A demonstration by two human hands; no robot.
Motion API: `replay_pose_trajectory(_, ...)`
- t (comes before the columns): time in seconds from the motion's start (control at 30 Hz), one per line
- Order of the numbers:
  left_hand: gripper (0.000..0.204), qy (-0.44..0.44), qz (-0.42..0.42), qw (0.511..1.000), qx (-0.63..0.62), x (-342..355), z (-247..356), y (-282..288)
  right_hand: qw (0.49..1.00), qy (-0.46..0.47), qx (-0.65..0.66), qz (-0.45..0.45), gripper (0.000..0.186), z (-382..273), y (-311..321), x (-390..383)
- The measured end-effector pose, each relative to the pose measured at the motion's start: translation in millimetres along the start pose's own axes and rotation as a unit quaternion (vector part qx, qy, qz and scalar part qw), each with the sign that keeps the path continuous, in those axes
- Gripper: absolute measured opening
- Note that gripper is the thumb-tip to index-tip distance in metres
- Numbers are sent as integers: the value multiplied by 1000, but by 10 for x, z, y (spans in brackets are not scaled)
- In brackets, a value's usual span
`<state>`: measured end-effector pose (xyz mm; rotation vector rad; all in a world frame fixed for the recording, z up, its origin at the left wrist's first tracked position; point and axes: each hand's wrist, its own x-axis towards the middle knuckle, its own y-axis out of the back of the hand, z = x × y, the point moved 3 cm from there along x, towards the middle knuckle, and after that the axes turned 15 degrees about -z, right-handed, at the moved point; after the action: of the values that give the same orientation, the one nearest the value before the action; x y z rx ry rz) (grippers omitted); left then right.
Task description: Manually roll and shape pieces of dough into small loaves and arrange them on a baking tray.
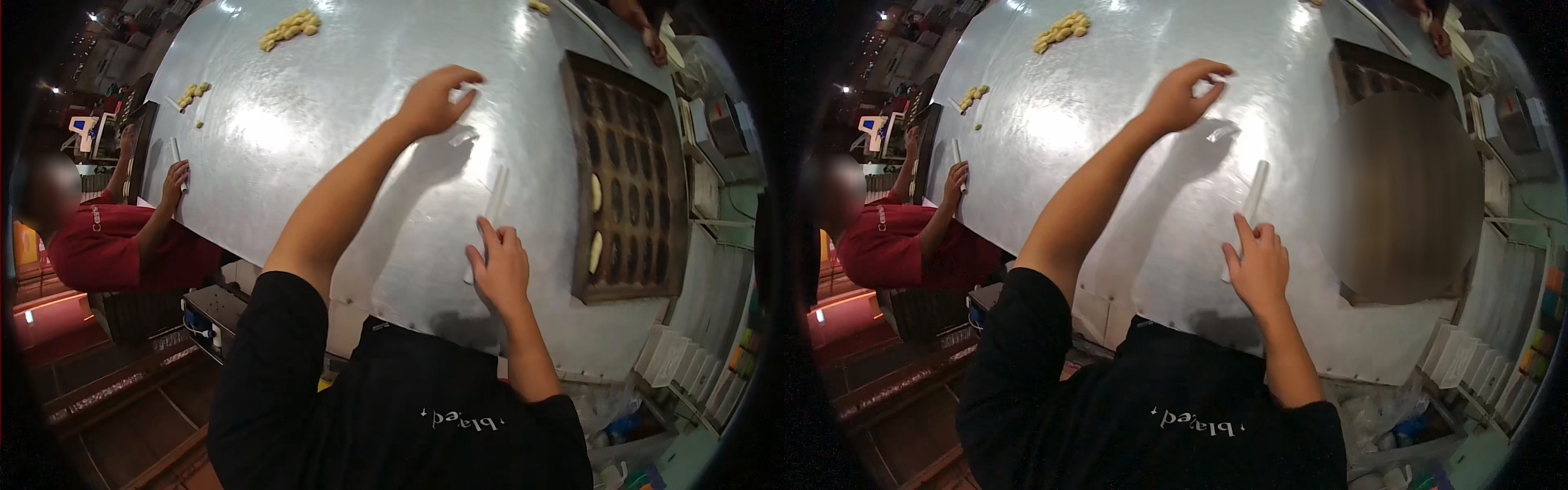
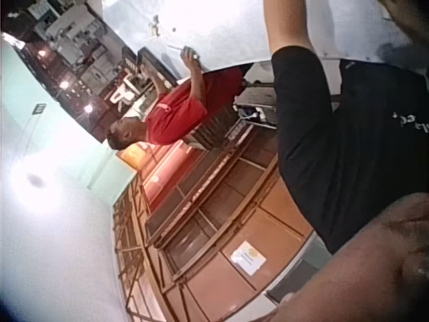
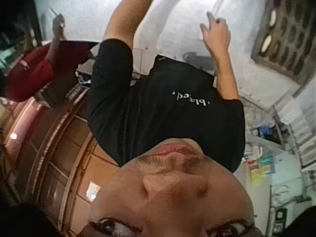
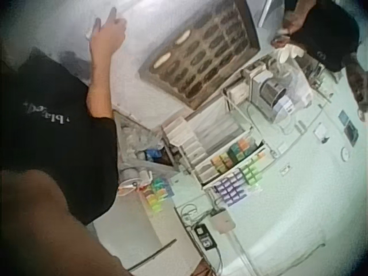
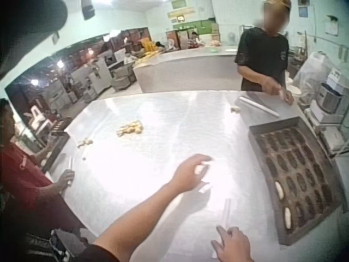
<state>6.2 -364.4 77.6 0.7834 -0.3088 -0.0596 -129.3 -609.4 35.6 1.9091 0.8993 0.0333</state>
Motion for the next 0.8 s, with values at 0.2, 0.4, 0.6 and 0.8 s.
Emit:
replay_pose_trajectory(0.2,39,277,194,935,105,-584,-2242,1281,990,-27,-35,133,33,-257,-434,32)
replay_pose_trajectory(0.4,49,430,230,868,94,-285,-3172,1605,984,-70,-27,160,32,-193,-423,-88)
replay_pose_trajectory(0.6,32,449,260,846,124,-165,-3067,1729,987,-73,-16,145,31,-274,-438,-51)
replay_pose_trajectory(0.8,26,224,406,883,-73,-596,-2607,1369,985,-49,-10,163,30,-319,-361,11)
